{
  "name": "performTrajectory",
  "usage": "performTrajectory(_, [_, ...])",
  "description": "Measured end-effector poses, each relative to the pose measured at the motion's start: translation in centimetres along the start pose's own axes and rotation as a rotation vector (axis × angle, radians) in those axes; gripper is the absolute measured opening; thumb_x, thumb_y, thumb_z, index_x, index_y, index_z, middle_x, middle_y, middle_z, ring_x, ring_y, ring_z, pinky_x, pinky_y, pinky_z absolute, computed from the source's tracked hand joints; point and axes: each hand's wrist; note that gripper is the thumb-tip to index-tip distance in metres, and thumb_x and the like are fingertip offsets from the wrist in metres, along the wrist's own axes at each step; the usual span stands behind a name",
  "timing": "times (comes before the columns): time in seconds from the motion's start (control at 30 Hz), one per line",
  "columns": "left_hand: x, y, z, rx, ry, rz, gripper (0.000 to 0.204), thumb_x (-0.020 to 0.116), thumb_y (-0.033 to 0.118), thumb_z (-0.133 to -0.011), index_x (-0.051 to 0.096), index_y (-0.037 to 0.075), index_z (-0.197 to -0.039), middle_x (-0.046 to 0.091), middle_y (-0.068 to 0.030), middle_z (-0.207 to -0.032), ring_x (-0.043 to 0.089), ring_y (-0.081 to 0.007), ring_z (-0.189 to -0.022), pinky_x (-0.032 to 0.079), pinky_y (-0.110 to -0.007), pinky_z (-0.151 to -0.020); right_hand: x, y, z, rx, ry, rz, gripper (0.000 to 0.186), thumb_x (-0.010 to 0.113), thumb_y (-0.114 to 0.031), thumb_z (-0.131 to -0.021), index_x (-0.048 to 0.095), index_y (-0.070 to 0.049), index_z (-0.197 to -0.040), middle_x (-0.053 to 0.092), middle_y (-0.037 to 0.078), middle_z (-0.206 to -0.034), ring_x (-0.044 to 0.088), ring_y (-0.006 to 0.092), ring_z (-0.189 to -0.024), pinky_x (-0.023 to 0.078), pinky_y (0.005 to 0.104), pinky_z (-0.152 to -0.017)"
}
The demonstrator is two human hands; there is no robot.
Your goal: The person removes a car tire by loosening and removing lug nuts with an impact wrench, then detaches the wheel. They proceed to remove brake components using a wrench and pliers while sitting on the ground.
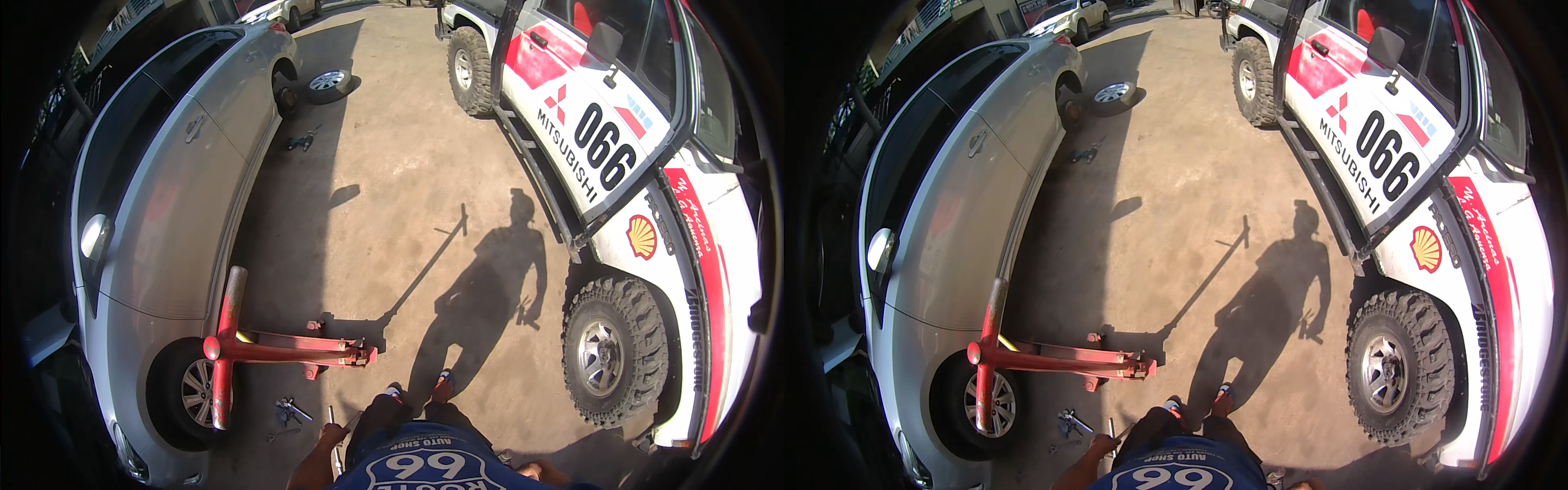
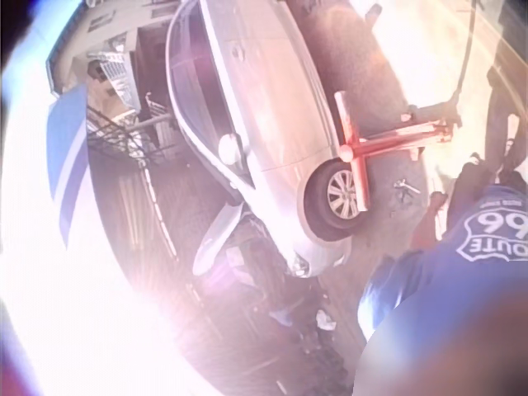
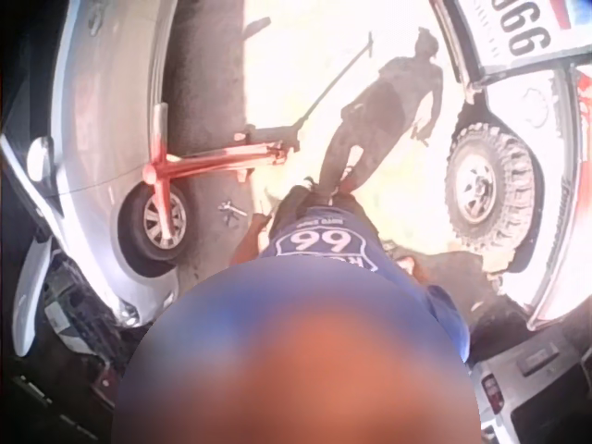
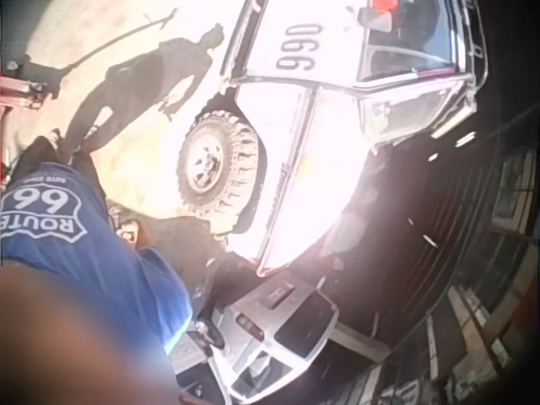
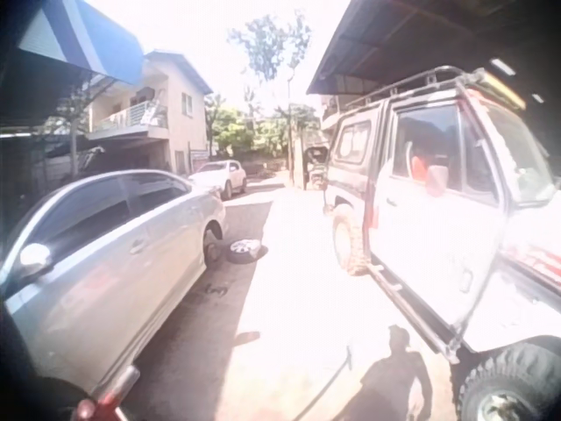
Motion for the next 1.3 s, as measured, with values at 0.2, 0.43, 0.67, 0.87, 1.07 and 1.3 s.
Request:
performTrajectory(0.2, [-7.9,13.6,-6.8,0.161,0.084,0.096,0.039,0.066,0.043,-0.080,0.076,0.006,-0.086,0.073,-0.0132,-0.077,0.073,-0.0266,-0.076,0.057,-0.040,-0.077,-8.4,-7.9,0.4,-0.035,0.028,-0.016,0.036,0.073,-0.042,-0.076,0.073,-0.009,-0.090,0.071,0.008,-0.082,0.067,0.0216,-0.074,0.051,0.0351,-0.067])
performTrajectory(0.43, [-13.7,23.3,-21.2,0.163,0.055,0.253,0.045,0.065,0.040,-0.084,0.071,0.001,-0.105,0.073,-0.0200,-0.092,0.073,-0.0303,-0.083,0.056,-0.045,-0.071,-17.0,-24.9,2.9,-0.123,0.132,-0.049,0.036,0.074,-0.043,-0.076,0.073,-0.009,-0.089,0.071,0.007,-0.082,0.067,0.0212,-0.074,0.051,0.0351,-0.067])
performTrajectory(0.67, [-34.5,37.5,-25.8,0.031,0.025,0.179,0.040,0.064,0.038,-0.084,0.073,0.006,-0.105,0.073,-0.0177,-0.105,0.070,-0.0309,-0.101,0.055,-0.042,-0.090,-24.2,-42.3,6.1,-0.180,0.152,-0.041,0.037,0.074,-0.043,-0.076,0.073,-0.009,-0.088,0.070,0.007,-0.081,0.067,0.0208,-0.074,0.051,0.0351,-0.067])
performTrajectory(0.87, [-48.6,46.9,-31.3,0.231,0.165,0.275,0.033,0.067,0.036,-0.087,0.073,0.005,-0.096,0.073,-0.0091,-0.079,0.071,-0.0200,-0.072,0.056,-0.037,-0.068,-32.1,-56.9,5.3,-0.222,0.087,0.015,0.037,0.074,-0.044,-0.075,0.073,-0.009,-0.087,0.070,0.007,-0.081,0.066,0.0204,-0.073,0.051,0.0351,-0.066])
performTrajectory(1.07, [-57.4,51.2,-37.2,0.016,0.013,0.256,0.029,0.066,0.034,-0.085,0.075,0.008,-0.093,0.074,-0.0056,-0.077,0.071,-0.0173,-0.067,0.057,-0.034,-0.064,-46.6,-75.3,4.6,-0.224,0.033,0.124,0.037,0.074,-0.044,-0.075,0.073,-0.009,-0.086,0.070,0.006,-0.081,0.066,0.0201,-0.073,0.051,0.0351,-0.066])
performTrajectory(1.3, [-66.5,55.5,-38.4,-0.155,-0.014,0.525,0.026,0.063,0.026,-0.084,0.073,0.003,-0.082,0.071,-0.0099,-0.070,0.069,-0.0186,-0.058,0.057,-0.034,-0.058,-65.9,-98.3,9.9,-0.096,0.151,0.404,0.037,0.075,-0.045,-0.075,0.073,-0.009,-0.085,0.070,0.006,-0.080,0.066,0.0197,-0.073,0.051,0.0352,-0.066])
Point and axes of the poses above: each hand's wrist, its own z-axis away from the middle knuckle, its own x-axis out of the palm, y = z × x
